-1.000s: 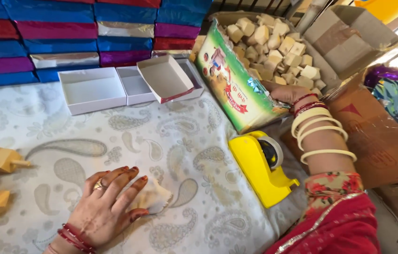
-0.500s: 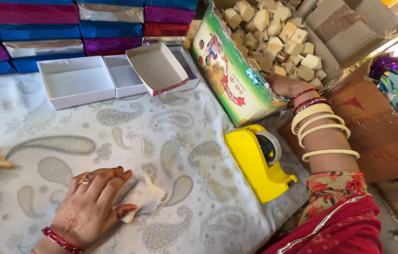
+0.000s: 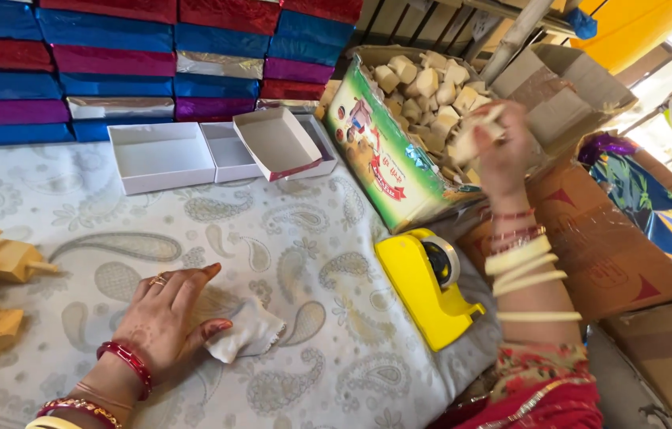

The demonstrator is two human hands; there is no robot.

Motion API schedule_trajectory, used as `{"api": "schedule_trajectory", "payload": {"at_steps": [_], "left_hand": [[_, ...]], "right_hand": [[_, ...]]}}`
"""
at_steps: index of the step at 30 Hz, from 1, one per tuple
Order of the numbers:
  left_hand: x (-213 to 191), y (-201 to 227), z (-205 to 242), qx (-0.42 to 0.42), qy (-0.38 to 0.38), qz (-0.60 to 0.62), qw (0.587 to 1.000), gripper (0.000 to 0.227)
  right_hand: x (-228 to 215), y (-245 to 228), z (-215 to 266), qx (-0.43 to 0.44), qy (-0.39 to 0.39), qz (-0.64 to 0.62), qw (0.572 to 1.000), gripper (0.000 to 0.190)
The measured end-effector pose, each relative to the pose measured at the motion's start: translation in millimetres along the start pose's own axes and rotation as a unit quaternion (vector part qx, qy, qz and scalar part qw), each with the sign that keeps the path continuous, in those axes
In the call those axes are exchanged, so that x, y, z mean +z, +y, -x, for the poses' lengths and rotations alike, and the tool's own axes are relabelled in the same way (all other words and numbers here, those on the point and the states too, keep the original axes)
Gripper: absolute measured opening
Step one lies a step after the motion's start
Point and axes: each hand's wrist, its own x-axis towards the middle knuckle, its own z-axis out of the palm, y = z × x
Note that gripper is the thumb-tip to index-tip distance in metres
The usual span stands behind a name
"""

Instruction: The person wipes small wooden toy parts with a white cloth on a table. They pick up each piece, rub it with the cloth, and place it back on the table. The workspace includes boxes of wooden parts and colorful gift boxes in the background.

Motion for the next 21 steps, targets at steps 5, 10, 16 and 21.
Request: {"api": "schedule_trajectory", "payload": {"at_steps": [5, 10, 16, 21], "left_hand": [[7, 0, -6, 0.009, 0.006, -0.002, 1.0, 0.078], [-2, 1, 5, 0.012, 0.001, -0.01, 1.0, 0.076], [-10, 6, 1, 0.014, 0.007, 0.03, 0.999, 0.072], [-13, 6, 2, 0.004, 0.001, 0.042, 0.999, 0.07]], "right_hand": [[84, -85, 81, -0.172, -0.307, 0.232, 0.907, 0.038], [124, -74, 113, -0.134, -0.47, 0.182, 0.853, 0.042], [64, -46, 30, -0.103, -0.23, 0.223, 0.942, 0.034], [-34, 79, -54, 0.074, -0.217, 0.334, 0.914, 0.032]]}}
